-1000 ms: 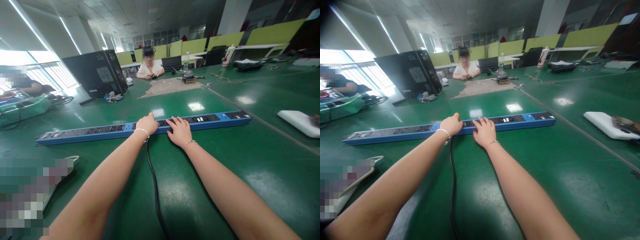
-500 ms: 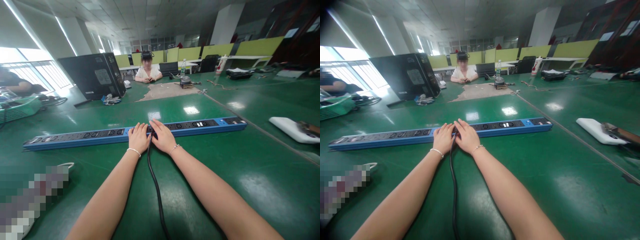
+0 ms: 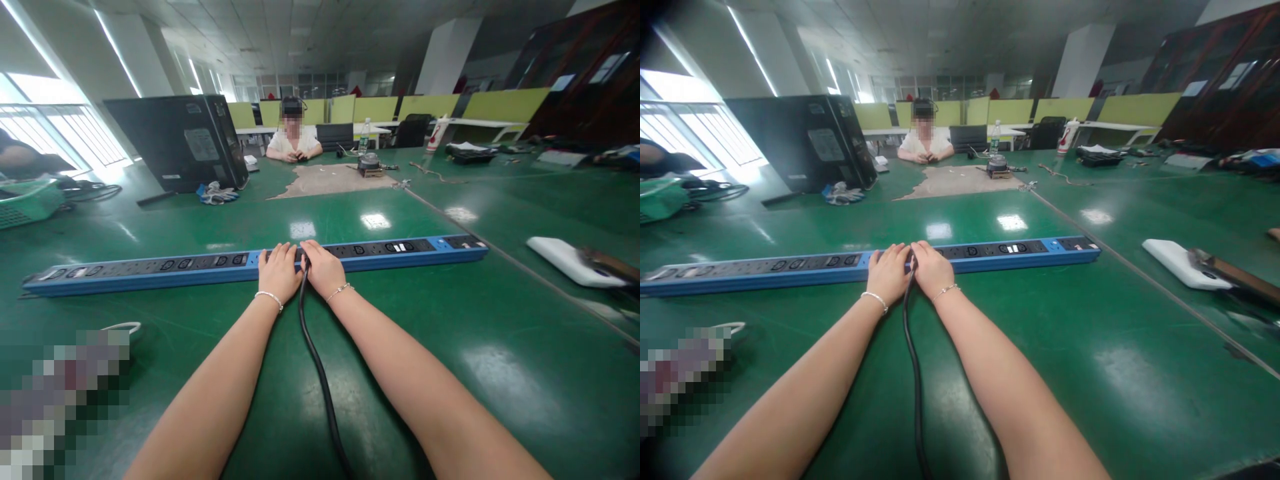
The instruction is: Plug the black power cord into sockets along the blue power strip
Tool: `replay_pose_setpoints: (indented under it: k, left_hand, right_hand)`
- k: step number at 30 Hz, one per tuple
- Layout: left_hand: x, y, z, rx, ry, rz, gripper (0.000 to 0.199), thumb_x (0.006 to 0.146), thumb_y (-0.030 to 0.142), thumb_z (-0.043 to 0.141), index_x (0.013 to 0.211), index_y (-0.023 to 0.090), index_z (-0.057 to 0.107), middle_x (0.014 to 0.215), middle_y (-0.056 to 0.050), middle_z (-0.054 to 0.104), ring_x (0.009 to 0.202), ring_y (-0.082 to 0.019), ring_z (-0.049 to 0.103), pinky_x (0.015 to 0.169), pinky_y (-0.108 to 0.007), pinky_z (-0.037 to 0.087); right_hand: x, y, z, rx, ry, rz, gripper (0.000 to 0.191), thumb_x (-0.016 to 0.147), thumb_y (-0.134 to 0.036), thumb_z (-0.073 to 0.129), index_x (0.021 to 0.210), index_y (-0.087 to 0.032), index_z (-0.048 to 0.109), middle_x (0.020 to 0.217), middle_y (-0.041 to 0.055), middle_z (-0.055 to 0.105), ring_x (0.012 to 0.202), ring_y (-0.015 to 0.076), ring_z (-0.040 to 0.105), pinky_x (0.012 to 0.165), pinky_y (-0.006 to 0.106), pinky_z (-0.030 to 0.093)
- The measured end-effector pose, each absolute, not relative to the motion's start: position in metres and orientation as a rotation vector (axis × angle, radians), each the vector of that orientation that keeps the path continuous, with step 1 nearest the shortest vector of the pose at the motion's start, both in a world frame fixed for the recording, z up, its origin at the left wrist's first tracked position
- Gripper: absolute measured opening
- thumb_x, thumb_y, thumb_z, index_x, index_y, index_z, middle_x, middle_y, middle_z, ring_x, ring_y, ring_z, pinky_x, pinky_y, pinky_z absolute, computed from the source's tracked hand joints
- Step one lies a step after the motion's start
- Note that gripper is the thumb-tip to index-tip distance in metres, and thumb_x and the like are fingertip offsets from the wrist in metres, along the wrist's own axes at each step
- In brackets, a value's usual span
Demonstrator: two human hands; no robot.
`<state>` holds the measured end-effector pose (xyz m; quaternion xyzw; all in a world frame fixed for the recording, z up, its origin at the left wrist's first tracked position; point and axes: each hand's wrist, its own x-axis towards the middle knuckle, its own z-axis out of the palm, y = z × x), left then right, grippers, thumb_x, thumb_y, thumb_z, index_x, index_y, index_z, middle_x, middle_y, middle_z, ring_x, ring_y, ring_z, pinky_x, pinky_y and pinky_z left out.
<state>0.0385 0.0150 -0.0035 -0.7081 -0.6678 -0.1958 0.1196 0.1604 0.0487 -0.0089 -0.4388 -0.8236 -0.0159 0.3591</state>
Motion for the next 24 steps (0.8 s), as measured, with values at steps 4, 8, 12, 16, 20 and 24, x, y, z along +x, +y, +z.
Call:
replay_pose_setpoints:
  k: [4,8,12,16,20,24]
  left_hand:
    - [0.038,0.016,-0.003,-2.074,-1.961,-0.570,0.051,0.083,0.038,0.043,0.130,0.021,0.045,0.138,-0.010,0.047,0.129,-0.026,0.038,0.109,-0.049,0.017]
    - [0.037,0.017,-0.004,-2.073,-1.951,-0.594,0.051,0.083,0.039,0.043,0.129,0.019,0.046,0.136,-0.010,0.048,0.128,-0.026,0.039,0.108,-0.050,0.018]
    - [0.038,0.017,-0.005,-2.067,-1.925,-0.623,0.050,0.083,0.041,0.044,0.127,0.020,0.047,0.134,-0.010,0.051,0.126,-0.026,0.041,0.108,-0.050,0.018]
    - [0.039,0.016,-0.005,-2.056,-1.928,-0.658,0.049,0.083,0.043,0.045,0.126,0.019,0.048,0.132,-0.010,0.052,0.125,-0.027,0.042,0.108,-0.051,0.018]
    - [0.039,0.016,-0.005,-2.066,-1.927,-0.669,0.055,0.082,0.052,0.045,0.126,0.019,0.049,0.132,-0.012,0.052,0.125,-0.028,0.041,0.108,-0.052,0.017]
    - [0.038,0.017,-0.005,-2.072,-1.950,-0.635,0.060,0.081,0.057,0.043,0.127,0.020,0.047,0.134,-0.011,0.050,0.127,-0.028,0.039,0.109,-0.050,0.016]
  right_hand:
    - [0.161,0.051,-0.008,-1.086,-2.105,0.001,0.036,0.090,-0.019,0.039,0.121,-0.017,0.057,0.124,0.0064,0.058,0.115,0.0163,0.054,0.099,0.026,0.044]
    - [0.164,0.054,-0.009,-1.043,-2.097,-0.070,0.035,0.092,-0.023,0.037,0.119,-0.015,0.058,0.121,0.0068,0.060,0.113,0.0158,0.055,0.099,0.025,0.044]
    - [0.166,0.055,-0.012,-1.005,-2.093,-0.133,0.033,0.092,-0.023,0.038,0.115,-0.016,0.060,0.120,0.0071,0.062,0.110,0.0157,0.057,0.097,0.026,0.045]
    - [0.166,0.051,0.003,-0.963,-2.046,-0.177,0.032,0.092,-0.023,0.038,0.113,-0.017,0.061,0.116,0.0075,0.064,0.107,0.0164,0.060,0.096,0.027,0.047]
    - [0.181,0.053,0.035,-0.886,-1.878,-0.235,0.033,0.093,-0.027,0.038,0.116,-0.017,0.059,0.121,0.0082,0.061,0.113,0.0169,0.056,0.099,0.029,0.045]
    - [0.235,0.069,0.041,-0.985,-1.759,-0.183,0.028,0.087,-0.030,0.047,0.107,-0.018,0.064,0.108,0.0076,0.067,0.100,0.0200,0.063,0.092,0.034,0.050]
